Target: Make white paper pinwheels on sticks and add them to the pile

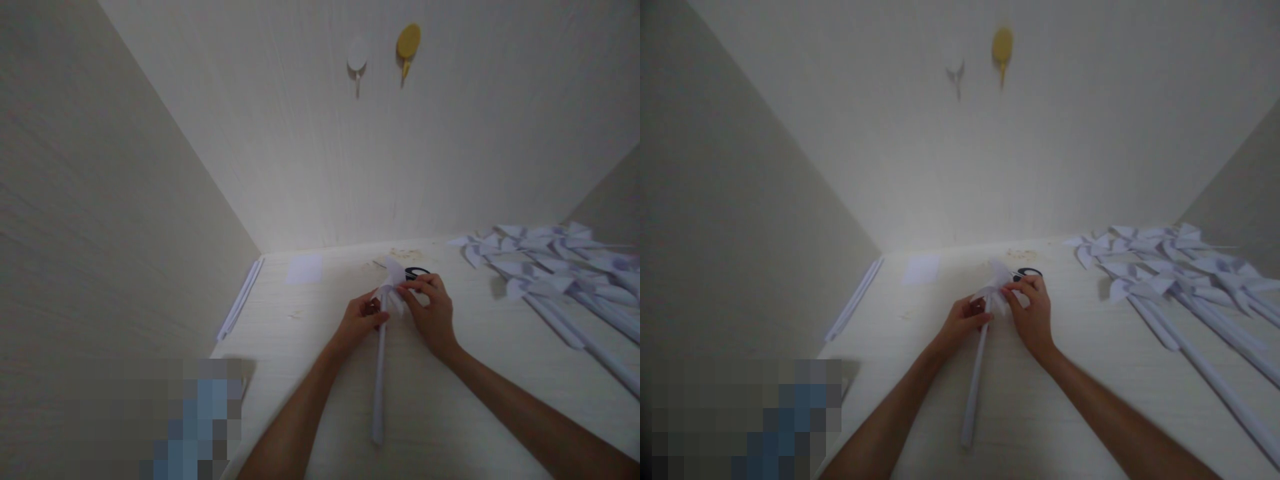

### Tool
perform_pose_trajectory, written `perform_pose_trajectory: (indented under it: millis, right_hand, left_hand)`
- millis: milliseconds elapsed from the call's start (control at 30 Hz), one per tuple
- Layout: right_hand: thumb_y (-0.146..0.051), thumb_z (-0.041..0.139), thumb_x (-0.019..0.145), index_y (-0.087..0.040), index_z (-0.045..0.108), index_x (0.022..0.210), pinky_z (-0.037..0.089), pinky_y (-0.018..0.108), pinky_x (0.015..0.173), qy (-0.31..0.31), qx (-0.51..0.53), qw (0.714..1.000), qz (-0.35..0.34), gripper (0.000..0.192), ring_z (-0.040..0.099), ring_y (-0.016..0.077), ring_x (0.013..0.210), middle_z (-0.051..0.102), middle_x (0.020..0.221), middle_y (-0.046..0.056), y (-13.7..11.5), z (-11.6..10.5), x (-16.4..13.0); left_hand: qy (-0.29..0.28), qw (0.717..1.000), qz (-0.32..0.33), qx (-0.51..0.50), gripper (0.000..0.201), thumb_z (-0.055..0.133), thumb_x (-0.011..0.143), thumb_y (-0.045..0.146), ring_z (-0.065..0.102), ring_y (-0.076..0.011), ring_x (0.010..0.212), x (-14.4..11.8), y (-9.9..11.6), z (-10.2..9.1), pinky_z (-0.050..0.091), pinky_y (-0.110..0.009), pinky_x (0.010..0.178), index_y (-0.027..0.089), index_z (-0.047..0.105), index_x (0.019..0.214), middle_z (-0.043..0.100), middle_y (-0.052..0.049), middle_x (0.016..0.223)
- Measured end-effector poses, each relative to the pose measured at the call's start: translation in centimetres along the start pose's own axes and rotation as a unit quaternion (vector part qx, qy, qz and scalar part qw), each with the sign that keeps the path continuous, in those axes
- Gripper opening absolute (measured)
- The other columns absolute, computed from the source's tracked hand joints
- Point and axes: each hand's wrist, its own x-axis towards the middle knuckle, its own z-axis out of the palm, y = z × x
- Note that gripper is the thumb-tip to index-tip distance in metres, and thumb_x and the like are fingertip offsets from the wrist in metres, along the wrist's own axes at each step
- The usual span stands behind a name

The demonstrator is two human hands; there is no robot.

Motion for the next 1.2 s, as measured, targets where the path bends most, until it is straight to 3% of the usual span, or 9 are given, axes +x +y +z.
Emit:
perform_pose_trajectory:
  millis: [167, 400, 533, 767, 967, 1100, 1200]
  right_hand:
    - [-0.025, 0.056, 0.07, -0.018, 0.059, 0.067, 0.04, 0.03, 0.062, -0.002, 0.0, 1.0, 0.0, 0.008, 0.046, 0.0143, 0.068, 0.045, 0.073, 0.001, 0.22, 0.04, -0.01]
    - [-0.023, 0.057, 0.069, -0.017, 0.059, 0.066, 0.041, 0.03, 0.061, -0.007, 0.007, 1.0, 0.0, 0.007, 0.046, 0.0144, 0.068, 0.045, 0.074, 0.001, 0.47, 0.11, -0.06]
    - [-0.024, 0.057, 0.07, -0.018, 0.058, 0.066, 0.041, 0.03, 0.062, -0.01, 0.006, 1.0, 0.0, 0.008, 0.047, 0.0149, 0.07, 0.045, 0.075, 0.002, 0.47, 0.09, -0.09]
    - [-0.024, 0.057, 0.07, -0.018, 0.058, 0.067, 0.041, 0.03, 0.061, -0.005, 0.004, 1.0, -0.009, 0.007, 0.047, 0.0142, 0.068, 0.045, 0.074, 0.001, 0.43, 0.13, -0.12]
    - [-0.026, 0.058, 0.07, -0.019, 0.06, 0.069, 0.043, 0.031, 0.064, 0.019, 0.011, 1.0, -0.022, 0.007, 0.048, 0.0149, 0.072, 0.047, 0.075, 0.002, -0.04, 0.11, -0.09]
    - [-0.027, 0.058, 0.07, -0.02, 0.061, 0.075, 0.043, 0.034, 0.069, 0.02, 0.019, 0.999, -0.036, 0.009, 0.049, 0.0171, 0.08, 0.049, 0.082, 0.004, -0.36, 0.04, -0.11]
    - [-0.027, 0.056, 0.071, -0.022, 0.061, 0.084, 0.042, 0.036, 0.074, 0.017, 0.034, 0.998, -0.05, 0.014, 0.048, 0.0182, 0.086, 0.05, 0.088, 0.005, -0.43, -0.03, -0.15]
  left_hand:
    - [0.002, 1.0, 0.002, -0.009, 0.032, 0.063, 0.058, 0.025, 0.04, -0.0062, 0.05, 0.02, -0.07, 0.05, 0.032, -0.02, 0.049, 0.011, 0.059, 0.087, 0.044, 0.002, 0.059]
    - [0.036, 0.999, -0.018, -0.011, 0.054, 0.063, 0.055, 0.02, 0.039, -0.0053, 0.048, -0.16, 0.06, 0.3, 0.029, -0.02, 0.046, 0.009, 0.053, 0.107, 0.042, 0.003, 0.06]
    - [0.028, 0.999, -0.018, 0.009, 0.054, 0.062, 0.057, 0.019, 0.038, -0.0052, 0.048, -0.25, 0.24, 0.34, 0.028, -0.02, 0.045, 0.006, 0.051, 0.109, 0.042, 0.003, 0.06]
    - [0.032, 0.999, -0.016, -0.011, 0.048, 0.064, 0.054, 0.02, 0.039, -0.0055, 0.048, -0.16, 0.45, 0.46, 0.029, -0.02, 0.046, 0.009, 0.057, 0.1, 0.043, 0.004, 0.058]
    - [0.029, 0.999, -0.003, -0.028, 0.026, 0.066, 0.055, 0.027, 0.04, -0.0063, 0.048, -0.02, 0.32, 0.47, 0.031, -0.02, 0.046, 0.011, 0.063, 0.075, 0.047, 0.002, 0.056]
    - [0.043, 0.997, -0.012, -0.055, 0.044, 0.066, 0.056, 0.027, 0.046, -0.0084, 0.053, -0.05, 0.01, 0.4, 0.033, -0.02, 0.047, 0.015, 0.059, 0.097, 0.054, -0.001, 0.066]
    - [0.034, 0.996, -0.011, -0.076, 0.049, 0.065, 0.057, 0.027, 0.047, -0.009, 0.055, -0.11, -0.01, 0.41, 0.032, -0.02, 0.048, 0.015, 0.056, 0.104, 0.057, -0.002, 0.069]
